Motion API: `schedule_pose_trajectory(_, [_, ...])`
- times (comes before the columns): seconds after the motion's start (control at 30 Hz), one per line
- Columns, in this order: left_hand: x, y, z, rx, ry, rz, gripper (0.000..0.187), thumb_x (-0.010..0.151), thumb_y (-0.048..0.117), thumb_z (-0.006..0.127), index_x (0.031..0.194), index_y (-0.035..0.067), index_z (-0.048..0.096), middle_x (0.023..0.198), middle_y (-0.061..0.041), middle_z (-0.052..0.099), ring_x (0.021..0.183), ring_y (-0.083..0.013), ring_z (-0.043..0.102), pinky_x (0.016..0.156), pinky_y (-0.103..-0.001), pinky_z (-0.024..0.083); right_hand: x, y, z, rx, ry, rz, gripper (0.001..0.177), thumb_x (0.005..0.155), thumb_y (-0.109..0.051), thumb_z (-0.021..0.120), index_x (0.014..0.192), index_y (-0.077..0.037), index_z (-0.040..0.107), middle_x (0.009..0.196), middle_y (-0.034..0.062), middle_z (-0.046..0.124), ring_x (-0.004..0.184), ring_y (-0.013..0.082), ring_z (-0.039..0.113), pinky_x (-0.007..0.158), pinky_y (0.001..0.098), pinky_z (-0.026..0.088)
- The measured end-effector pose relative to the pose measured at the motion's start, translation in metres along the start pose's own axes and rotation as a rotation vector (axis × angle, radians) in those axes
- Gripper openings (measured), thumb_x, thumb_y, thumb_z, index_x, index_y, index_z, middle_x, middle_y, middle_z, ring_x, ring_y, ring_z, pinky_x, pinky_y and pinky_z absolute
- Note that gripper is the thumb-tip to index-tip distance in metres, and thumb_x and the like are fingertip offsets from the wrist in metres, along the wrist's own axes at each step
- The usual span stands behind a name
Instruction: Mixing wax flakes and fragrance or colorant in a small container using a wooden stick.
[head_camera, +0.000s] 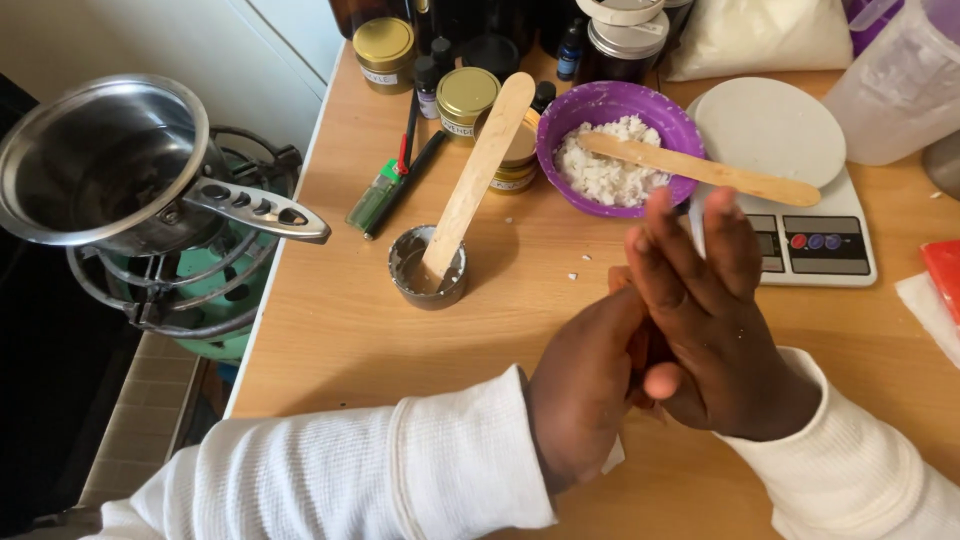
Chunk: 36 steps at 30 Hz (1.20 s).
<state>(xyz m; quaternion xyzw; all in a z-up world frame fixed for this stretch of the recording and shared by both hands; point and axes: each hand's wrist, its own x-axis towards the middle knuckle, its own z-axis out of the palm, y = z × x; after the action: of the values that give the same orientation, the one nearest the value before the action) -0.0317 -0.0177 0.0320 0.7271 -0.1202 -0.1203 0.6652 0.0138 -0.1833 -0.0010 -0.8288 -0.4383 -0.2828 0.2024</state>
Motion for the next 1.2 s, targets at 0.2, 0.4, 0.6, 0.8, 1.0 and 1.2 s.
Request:
schedule_pose_trajectory(0.2, [0.041,-0.016,-0.014,-1.42,-0.125,-0.175,0.038,0.117,0.043,0.056,0.135,0.014,0.073,0.123,-0.007,0.079,0.107,-0.0183,0.076,0.078,-0.03,0.061,0.002,0.013,0.001,0.075,-0.098,-0.105,0.102,0.102,-0.086,0.032,0.175,-0.015,0.022,0.183,0.0255,0.017,0.174,0.0443,0.0,0.145,0.0598,0.005])
schedule_pose_trajectory(0.4, [0.054,0.017,-0.048,-1.339,-0.117,0.163,0.053,0.116,0.038,0.053,0.118,-0.011,0.073,0.101,-0.025,0.08,0.087,-0.0305,0.078,0.082,-0.037,0.064,0.012,0.008,-0.004,0.319,0.091,-0.159,0.019,0.102,0.002,0.066,0.117,0.003,0.077,0.129,0.0222,0.075,0.135,0.037,0.065,0.128,0.0561,0.044])
schedule_pose_trajectory(0.6, [0.037,0.045,-0.058,-0.797,0.43,0.027,0.049,0.101,0.052,0.053,0.09,0.007,0.07,0.083,-0.012,0.077,0.062,-0.0201,0.069,0.054,-0.028,0.046,-0.014,0.007,0.008,0.54,0.233,0.189,0.045,0.105,0.027,0.061,0.14,-0.001,0.061,0.128,0.0148,0.075,0.111,0.0289,0.084,0.079,0.0324,0.078])
schedule_pose_trajectory(0.8, [0.014,0.052,-0.077,-0.416,0.562,0.524,0.042,0.103,0.054,0.043,0.08,0.019,0.047,0.067,0.001,0.049,0.05,-0.0077,0.042,0.04,-0.025,0.031,-0.01,-0.008,0.001,0.419,0.162,0.413,0.024,0.114,-0.016,0.047,0.103,0.0,0.063,0.059,0.0061,0.057,0.05,0.0136,0.059,0.055,0.0276,0.047])
schedule_pose_trajectory(1.0, [0.005,0.019,-0.067,-0.319,0.494,0.047,0.052,0.095,0.063,0.048,0.083,0.014,0.06,0.063,-0.004,0.064,0.046,-0.0117,0.055,0.035,-0.026,0.036,0.014,-0.02,-0.002,0.287,0.017,0.009,0.048,0.11,-0.022,0.045,0.066,-0.009,0.028,0.059,0.0063,0.022,0.047,0.0241,0.021,0.05,0.0423,0.016])
schedule_pose_trajectory(1.2, [-0.001,-0.047,-0.032,-0.835,0.092,-0.101,0.024,0.111,0.03,0.061,0.104,0.008,0.068,0.082,-0.006,0.072,0.062,-0.0141,0.066,0.049,-0.024,0.046,0.019,-0.024,0.0,0.226,0.263,-0.204,0.034,0.097,-0.009,0.053,0.064,-0.005,0.043,0.061,0.0106,0.044,0.052,0.0294,0.04,0.053,0.0415,0.032])
